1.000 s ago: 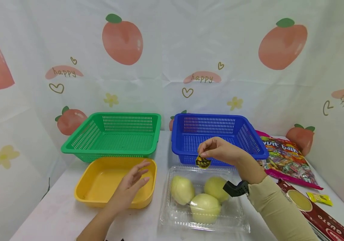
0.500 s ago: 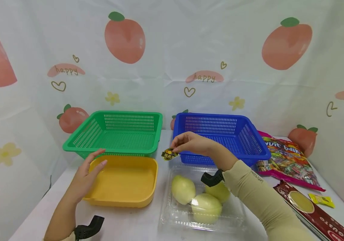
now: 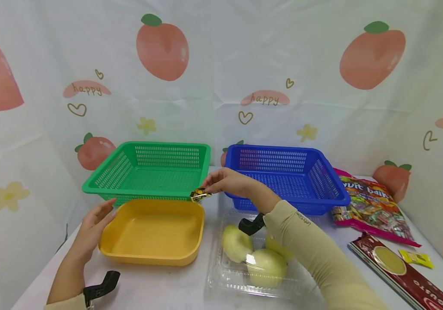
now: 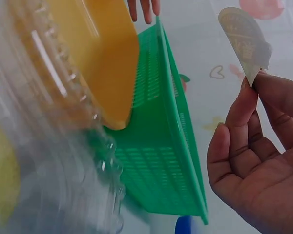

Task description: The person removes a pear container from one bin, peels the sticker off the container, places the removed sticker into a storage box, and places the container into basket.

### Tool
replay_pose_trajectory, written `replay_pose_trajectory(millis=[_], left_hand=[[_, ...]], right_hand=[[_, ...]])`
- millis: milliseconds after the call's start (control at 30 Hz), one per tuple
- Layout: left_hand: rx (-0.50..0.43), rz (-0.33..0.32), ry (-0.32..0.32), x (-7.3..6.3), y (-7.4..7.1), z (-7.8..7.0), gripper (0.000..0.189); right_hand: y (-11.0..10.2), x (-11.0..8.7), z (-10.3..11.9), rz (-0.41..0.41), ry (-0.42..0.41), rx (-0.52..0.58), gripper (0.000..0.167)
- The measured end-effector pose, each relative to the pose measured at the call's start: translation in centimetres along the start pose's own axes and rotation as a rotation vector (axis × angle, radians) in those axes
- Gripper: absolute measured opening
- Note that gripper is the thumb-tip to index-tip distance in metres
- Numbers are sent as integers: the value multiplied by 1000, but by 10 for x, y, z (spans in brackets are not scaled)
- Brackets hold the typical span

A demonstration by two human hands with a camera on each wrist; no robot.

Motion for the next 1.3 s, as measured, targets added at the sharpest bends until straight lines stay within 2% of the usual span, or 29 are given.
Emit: replay_pose_trajectory(millis=[100,300,500,600,800,1000,1300], left_hand=[[18,11,-1,4,3,7,60],[-70,69,-11,7,11,10,61],[-37,77,-1,7,13,13,57],[-51,92,-1,8,13,14,53],[-32,86,0,8,12,14,50],[9,55,15,7,11,13,48],[25,88,-65,6,12,15,50]], right_hand=[[6,9,2,-4,30,-17,14],[22,28,4,9,80,-40,20],[37,46,1,-8,121,-39,27],[43,52,-1,-11,135,-51,28],[53,59,0,15,128,-75,26],[69,64,2,90,122,-78,24],[93,73,-6,131,130,-143,16]])
Point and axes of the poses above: each hand's wrist, its own x-axis towards the middle knuckle, its own y-axis out of the palm, z = x × y, the point moved 3 cm from there along x, towards the middle knuckle, and after that the axes turned 10 degrees about -y, right-handed, at the moved point
